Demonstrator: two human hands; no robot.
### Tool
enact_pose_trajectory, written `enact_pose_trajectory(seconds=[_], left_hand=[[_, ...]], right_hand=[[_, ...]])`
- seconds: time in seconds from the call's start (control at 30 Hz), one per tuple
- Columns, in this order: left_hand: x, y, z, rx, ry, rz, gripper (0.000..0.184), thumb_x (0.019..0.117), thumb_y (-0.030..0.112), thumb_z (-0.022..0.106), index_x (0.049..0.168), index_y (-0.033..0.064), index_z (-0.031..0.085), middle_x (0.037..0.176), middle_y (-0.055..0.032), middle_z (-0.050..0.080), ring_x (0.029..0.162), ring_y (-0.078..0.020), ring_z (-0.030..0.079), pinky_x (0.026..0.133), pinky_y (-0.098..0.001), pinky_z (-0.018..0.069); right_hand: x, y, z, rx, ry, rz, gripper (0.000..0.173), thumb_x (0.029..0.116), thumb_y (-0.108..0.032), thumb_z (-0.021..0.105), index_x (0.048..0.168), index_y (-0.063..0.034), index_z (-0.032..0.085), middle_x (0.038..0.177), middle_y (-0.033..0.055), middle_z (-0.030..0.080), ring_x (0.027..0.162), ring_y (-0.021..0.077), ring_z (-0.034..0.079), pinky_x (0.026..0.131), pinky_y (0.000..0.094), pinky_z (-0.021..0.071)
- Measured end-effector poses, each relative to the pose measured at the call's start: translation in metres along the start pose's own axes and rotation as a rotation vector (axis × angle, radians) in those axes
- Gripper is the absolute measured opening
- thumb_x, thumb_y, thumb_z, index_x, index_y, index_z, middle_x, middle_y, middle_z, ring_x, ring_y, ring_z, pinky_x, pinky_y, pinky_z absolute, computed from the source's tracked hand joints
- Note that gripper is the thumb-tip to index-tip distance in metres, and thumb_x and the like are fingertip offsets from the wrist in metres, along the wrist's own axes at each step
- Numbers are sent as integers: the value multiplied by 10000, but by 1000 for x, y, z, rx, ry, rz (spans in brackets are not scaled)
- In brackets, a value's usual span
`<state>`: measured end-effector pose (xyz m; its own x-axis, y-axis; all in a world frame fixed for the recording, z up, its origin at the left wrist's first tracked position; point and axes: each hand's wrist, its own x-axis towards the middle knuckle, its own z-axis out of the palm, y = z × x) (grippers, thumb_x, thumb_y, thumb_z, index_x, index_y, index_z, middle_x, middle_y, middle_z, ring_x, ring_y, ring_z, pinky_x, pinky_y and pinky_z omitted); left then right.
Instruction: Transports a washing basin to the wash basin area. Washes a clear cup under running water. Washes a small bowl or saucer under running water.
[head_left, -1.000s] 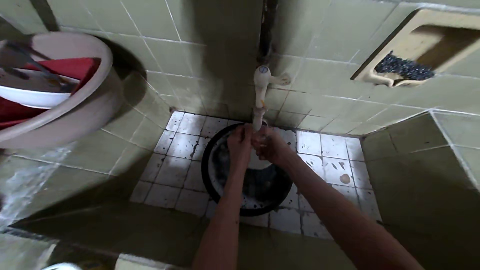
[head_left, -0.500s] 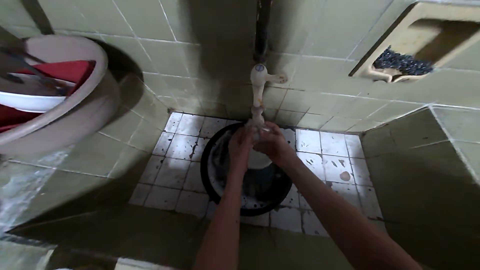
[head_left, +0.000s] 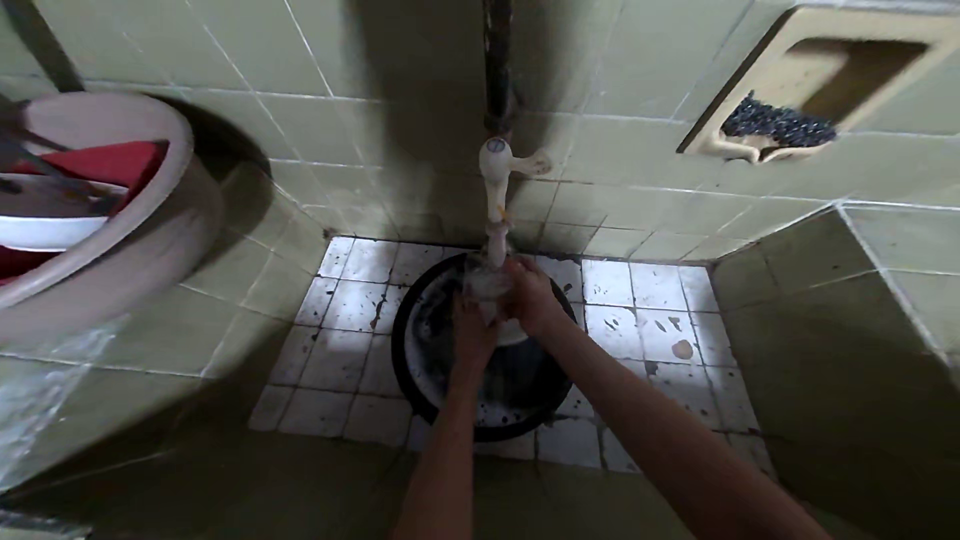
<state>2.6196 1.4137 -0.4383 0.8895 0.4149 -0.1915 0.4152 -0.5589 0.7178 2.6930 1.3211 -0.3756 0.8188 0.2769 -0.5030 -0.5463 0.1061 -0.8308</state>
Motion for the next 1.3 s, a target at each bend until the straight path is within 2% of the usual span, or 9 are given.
enact_pose_trajectory(seconds=[0.07,0.17,0.37,0.5,0.67,0.87,0.97,1.2,1.3], left_hand=[[3,4,-1,33,19,-63,815,929,228,762,1564,-21,315,1552,-331,352,1361,-500,460,1097,-613,420],[-12,15,-12,108,17,-92,638,991,140,657,1531,-45,372,1423,-352,501,1281,-513,534,1057,-633,439],[-2,2,-1,60,-36,-177,548,1004,217,649,1410,-115,490,1365,-373,531,1299,-512,508,1085,-634,398],[7,-10,10,-72,38,-200,588,995,178,645,1483,-71,433,1468,-361,446,1381,-504,427,1132,-635,348],[17,-26,19,-205,107,-177,545,985,124,630,1472,-46,456,1434,-322,501,1342,-459,486,1098,-616,400],[15,-35,21,-356,50,-159,604,1029,115,528,1583,30,302,1556,-263,398,1416,-413,423,1128,-590,380],[26,-43,21,-477,19,-174,589,1011,105,550,1563,65,348,1517,-223,454,1348,-358,501,1077,-559,448],[89,-32,-3,41,-194,218,485,917,201,745,1325,-23,611,1329,-316,579,1267,-467,540,1054,-654,434],[99,-16,-5,256,-233,384,445,932,234,749,1292,-10,654,1309,-345,587,1276,-528,519,1068,-709,385]], right_hand=[[-14,0,-12,-266,40,-206,450,931,-259,734,1299,-82,544,877,84,618,532,114,526,462,283,474],[-47,-6,-36,-726,-14,-488,565,830,-228,847,1300,-25,608,1201,203,634,995,311,650,814,514,555],[-122,-24,-63,-1221,-62,-1003,501,780,-235,860,1237,-106,699,1161,196,644,961,369,669,669,496,581],[-150,-28,-98,-1268,-40,-982,475,803,-266,846,1233,-128,700,1160,186,653,914,353,668,654,475,574],[-180,-28,-134,-1269,71,-851,472,820,-271,832,1245,-118,696,1180,183,656,983,347,668,738,488,573],[-217,-26,-163,-1330,134,-820,493,815,-246,825,1277,-138,695,1199,176,662,966,341,679,717,482,581],[-232,-25,-179,-1360,197,-898,487,798,-261,821,1257,-161,695,1174,154,662,926,324,675,639,450,576],[-341,-50,-227,-1262,626,-932,428,875,-383,700,1251,-179,700,1284,76,632,1087,176,652,814,351,599],[-392,-66,-262,-1148,826,-823,534,856,-428,730,1290,-123,674,1275,51,616,962,61,623,778,238,556]])
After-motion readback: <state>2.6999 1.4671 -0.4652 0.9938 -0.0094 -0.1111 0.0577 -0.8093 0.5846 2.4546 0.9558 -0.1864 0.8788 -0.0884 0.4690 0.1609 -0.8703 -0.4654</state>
